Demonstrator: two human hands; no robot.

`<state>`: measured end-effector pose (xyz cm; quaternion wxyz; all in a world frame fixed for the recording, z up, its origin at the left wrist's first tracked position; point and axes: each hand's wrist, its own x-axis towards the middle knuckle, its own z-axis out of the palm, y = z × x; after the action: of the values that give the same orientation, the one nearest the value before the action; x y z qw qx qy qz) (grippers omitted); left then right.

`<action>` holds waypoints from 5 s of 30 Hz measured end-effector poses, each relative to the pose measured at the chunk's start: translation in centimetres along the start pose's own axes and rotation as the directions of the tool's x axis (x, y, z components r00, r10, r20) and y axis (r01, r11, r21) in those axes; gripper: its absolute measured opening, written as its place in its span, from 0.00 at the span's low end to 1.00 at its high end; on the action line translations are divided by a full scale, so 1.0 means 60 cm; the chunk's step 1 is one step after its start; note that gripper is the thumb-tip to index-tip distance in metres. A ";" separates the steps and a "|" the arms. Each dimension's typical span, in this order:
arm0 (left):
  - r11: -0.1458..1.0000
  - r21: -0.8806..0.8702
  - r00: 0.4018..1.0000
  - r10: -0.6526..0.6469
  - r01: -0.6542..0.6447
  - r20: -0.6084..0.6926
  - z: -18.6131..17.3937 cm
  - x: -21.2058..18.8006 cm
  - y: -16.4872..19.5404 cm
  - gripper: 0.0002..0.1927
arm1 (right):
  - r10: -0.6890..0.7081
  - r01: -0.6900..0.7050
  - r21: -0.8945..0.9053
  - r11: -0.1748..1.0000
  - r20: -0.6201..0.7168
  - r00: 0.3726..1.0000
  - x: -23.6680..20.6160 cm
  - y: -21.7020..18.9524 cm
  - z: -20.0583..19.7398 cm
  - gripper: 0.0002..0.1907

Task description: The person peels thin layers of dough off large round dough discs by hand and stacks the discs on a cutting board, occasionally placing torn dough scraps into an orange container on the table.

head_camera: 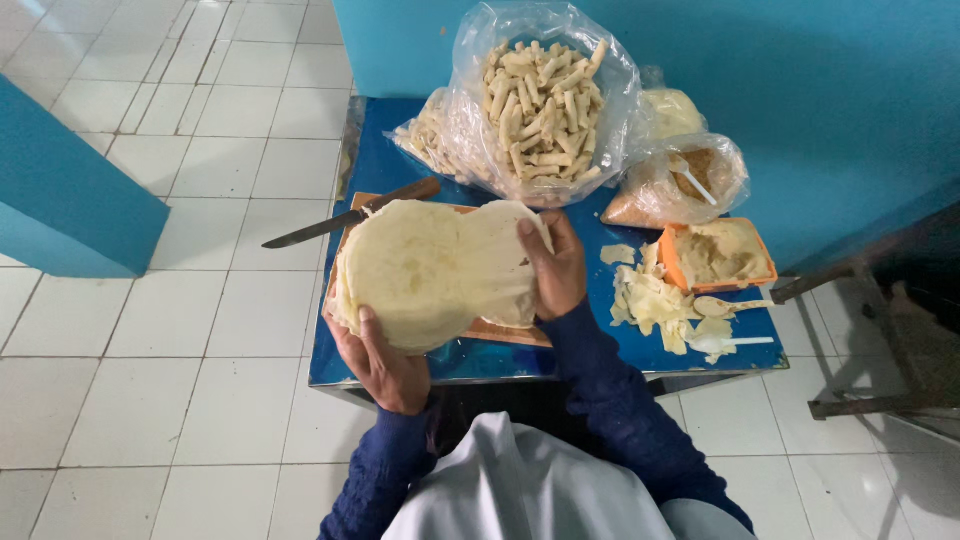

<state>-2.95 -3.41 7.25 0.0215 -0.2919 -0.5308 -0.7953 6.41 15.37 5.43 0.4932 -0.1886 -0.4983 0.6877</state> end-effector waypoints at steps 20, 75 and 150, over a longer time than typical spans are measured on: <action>0.996 0.057 0.994 -0.062 0.067 -0.094 -0.075 0.010 -0.066 0.23 | -0.061 0.485 -0.806 0.340 0.496 0.866 -0.003 -0.154 -0.025 0.14; 0.637 -0.654 0.885 -0.452 0.408 0.112 -0.035 0.014 -0.056 0.31 | 0.101 0.671 -0.729 -0.135 0.663 0.742 -0.052 -0.025 -0.111 0.38; 0.427 -0.521 0.665 -0.588 0.739 0.460 0.014 -0.021 -0.065 0.29 | -0.190 0.488 -0.688 0.537 0.464 0.865 0.007 -0.102 0.040 0.09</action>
<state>-2.85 -1.34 3.62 -0.4574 -0.1254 -0.2764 -0.8358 7.42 14.61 11.90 0.3925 -0.1639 -0.8511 0.3077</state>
